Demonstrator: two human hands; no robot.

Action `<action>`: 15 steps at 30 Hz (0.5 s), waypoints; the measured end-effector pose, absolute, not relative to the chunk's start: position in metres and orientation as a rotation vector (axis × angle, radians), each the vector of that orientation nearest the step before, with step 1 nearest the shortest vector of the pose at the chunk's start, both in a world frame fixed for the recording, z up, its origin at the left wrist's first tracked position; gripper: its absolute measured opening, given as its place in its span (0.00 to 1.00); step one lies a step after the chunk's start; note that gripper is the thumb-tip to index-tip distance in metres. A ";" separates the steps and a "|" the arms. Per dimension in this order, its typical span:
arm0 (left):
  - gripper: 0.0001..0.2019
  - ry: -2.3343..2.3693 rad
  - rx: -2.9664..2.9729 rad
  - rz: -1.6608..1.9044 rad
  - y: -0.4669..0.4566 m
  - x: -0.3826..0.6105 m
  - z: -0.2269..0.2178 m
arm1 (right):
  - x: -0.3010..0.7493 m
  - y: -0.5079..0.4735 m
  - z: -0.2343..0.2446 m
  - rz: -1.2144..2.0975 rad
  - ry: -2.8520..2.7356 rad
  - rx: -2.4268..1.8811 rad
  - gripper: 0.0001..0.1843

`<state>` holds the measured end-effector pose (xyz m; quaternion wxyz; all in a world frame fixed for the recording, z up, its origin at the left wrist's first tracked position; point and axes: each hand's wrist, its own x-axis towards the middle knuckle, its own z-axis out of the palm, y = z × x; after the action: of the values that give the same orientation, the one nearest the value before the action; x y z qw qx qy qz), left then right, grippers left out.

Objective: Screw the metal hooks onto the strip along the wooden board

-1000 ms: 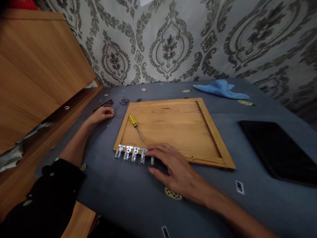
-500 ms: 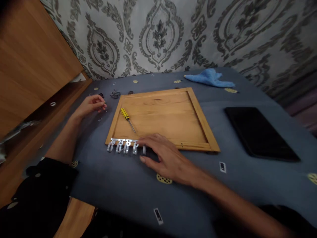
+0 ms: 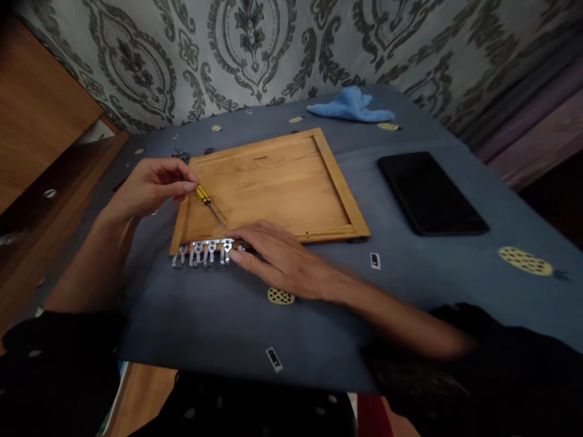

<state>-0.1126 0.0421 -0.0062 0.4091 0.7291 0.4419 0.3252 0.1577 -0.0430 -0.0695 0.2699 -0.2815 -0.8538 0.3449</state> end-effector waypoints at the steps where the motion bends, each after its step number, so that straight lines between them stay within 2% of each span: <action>1: 0.10 1.100 1.853 0.791 0.038 -0.107 -0.004 | 0.158 -0.043 -0.069 0.926 -2.302 -0.758 0.24; 6: 0.05 1.032 1.942 0.669 0.022 -0.086 0.000 | 0.157 -0.043 -0.070 0.912 -2.300 -0.766 0.24; 15: 0.07 1.005 1.926 0.507 0.008 -0.071 -0.001 | 0.161 -0.042 -0.062 1.027 -2.206 -0.788 0.23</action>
<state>-0.0710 0.0083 -0.0007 0.4397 0.7754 0.4046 0.2041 0.1611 -0.0416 -0.0623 0.2878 -0.2949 -0.8261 0.3845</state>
